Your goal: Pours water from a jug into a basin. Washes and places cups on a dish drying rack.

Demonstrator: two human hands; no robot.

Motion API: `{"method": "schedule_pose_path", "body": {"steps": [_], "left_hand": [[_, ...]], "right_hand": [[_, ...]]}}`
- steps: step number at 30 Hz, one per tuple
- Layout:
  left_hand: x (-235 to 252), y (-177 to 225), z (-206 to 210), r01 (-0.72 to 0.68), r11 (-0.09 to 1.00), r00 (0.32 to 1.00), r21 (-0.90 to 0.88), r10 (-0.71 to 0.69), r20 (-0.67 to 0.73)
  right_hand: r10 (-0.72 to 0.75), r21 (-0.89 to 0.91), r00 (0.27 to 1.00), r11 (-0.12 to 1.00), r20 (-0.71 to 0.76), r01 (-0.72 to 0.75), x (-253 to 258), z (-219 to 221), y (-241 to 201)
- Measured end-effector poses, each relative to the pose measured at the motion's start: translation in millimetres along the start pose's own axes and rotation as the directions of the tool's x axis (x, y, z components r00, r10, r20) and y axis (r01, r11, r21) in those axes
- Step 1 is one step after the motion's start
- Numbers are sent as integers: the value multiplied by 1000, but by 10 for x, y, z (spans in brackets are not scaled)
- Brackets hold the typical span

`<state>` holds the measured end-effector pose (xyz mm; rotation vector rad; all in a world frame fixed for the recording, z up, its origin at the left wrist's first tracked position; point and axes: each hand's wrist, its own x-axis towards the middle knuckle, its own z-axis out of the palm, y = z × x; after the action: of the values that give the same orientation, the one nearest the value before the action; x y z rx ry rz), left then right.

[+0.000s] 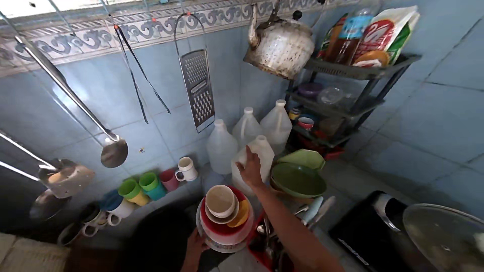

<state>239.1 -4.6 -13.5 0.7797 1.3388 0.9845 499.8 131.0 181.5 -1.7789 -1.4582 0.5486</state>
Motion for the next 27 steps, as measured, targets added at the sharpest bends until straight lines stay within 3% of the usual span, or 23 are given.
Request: {"method": "schedule_pose_path", "body": {"steps": [3, 7, 10, 12, 14, 17, 19, 22, 27], "left_hand": [[12, -7, -2, 11, 1000, 1000, -8, -11, 3], [-2, 32, -9, 48, 999, 999, 20, -48, 21], [4, 39, -35, 47, 998, 998, 33, -48, 35], [13, 35, -16, 35, 999, 999, 41, -37, 39], [25, 33, 31, 19, 998, 999, 58, -22, 41], [26, 57, 63, 4, 996, 999, 94, -7, 33], [32, 65, 61, 9, 992, 1000, 123, -12, 23], [-34, 74, 82, 21, 988, 999, 154, -27, 34], [-276, 43, 152, 21, 966, 995, 256, -45, 87]], "right_hand": [[7, -2, 1000, 1000, 3, -7, -154, -148, 39], [-66, 65, 996, 996, -53, 69, -733, -393, 301], [-152, 44, 955, 985, -256, 169, -1318, -587, 659], [-65, 16, 918, 997, -392, 77, -1756, -739, 892], [169, 44, 891, 985, -421, -167, -2200, -823, 1101], [482, 55, 852, 875, -206, -482, -2684, -695, 1405], [605, 91, 797, 794, -4, -602, -2827, -527, 1530], [644, 304, 757, 704, 106, -642, -2894, -365, 1637], [568, -3, 821, 823, 58, -569, -3039, -739, 1566]]}}
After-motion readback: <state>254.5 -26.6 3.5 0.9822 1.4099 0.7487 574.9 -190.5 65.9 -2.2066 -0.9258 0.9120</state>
